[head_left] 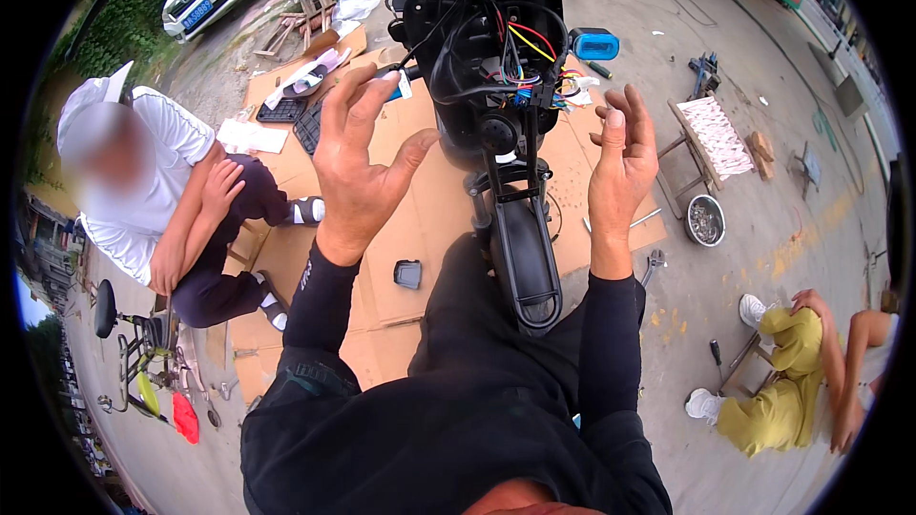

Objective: The person connects electrical wires to a headlight unit, then mounts the headlight onto the front of a scooter. They secure the unit in place and test the light by turning it on and off.

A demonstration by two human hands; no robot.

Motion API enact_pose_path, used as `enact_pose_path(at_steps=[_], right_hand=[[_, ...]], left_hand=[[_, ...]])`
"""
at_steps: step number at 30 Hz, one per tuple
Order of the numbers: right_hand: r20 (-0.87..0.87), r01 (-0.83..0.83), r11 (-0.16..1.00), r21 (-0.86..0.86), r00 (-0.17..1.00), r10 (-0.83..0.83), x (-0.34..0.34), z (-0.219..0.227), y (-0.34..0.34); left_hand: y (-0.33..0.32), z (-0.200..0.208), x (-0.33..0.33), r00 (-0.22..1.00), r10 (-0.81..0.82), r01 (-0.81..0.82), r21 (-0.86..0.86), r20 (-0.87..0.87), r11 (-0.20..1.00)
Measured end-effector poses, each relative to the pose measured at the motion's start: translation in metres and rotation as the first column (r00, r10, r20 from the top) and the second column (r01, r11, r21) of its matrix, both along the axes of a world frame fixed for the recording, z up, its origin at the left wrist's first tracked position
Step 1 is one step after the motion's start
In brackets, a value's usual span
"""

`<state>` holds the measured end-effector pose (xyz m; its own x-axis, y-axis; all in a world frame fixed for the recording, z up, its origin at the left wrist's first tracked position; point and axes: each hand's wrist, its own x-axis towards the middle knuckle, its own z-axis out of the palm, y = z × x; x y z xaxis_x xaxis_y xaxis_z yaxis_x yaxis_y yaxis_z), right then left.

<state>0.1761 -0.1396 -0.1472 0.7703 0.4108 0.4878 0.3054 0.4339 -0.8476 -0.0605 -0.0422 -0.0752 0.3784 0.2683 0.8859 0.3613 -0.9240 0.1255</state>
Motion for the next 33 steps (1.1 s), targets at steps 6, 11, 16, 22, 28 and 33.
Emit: enact_pose_path(at_steps=[6, 11, 16, 22, 28, 33], right_hand=[[0.006, -0.031, 0.998, 0.062, 1.0, 0.031, -0.007, -0.011, 0.003], [-0.015, -0.141, 0.986, 0.089, 0.99, 0.143, -0.018, -0.023, 0.009], [0.09, -0.013, 0.991, 0.131, 0.996, 0.001, -0.029, -0.003, 0.024], [0.331, 0.105, 0.99, 0.092, 0.935, -0.129, -0.015, 0.021, 0.041], [-0.027, -0.286, 0.907, 0.309, 0.951, 0.309, 0.026, 0.023, 0.06], [0.273, -0.049, 0.975, 0.215, 0.962, -0.012, -0.022, 0.051, 0.062]], left_hand=[[0.008, -0.01, 0.036, 1.0, 0.003, -0.004, -0.18, -0.009, 0.984], [0.001, -0.021, 0.048, 0.997, -0.018, 0.029, -0.152, 0.071, 0.988], [-0.001, -0.009, 0.067, 1.0, 0.006, -0.009, -0.122, -0.018, 0.992], [0.042, 0.033, 0.086, 0.999, 0.0, -0.004, -0.065, -0.054, 0.998], [0.059, 0.026, 0.095, 0.999, -0.039, 0.039, 0.025, 0.007, 0.999], [0.062, 0.018, 0.088, 0.996, -0.087, 0.088, 0.102, -0.015, 0.991]])
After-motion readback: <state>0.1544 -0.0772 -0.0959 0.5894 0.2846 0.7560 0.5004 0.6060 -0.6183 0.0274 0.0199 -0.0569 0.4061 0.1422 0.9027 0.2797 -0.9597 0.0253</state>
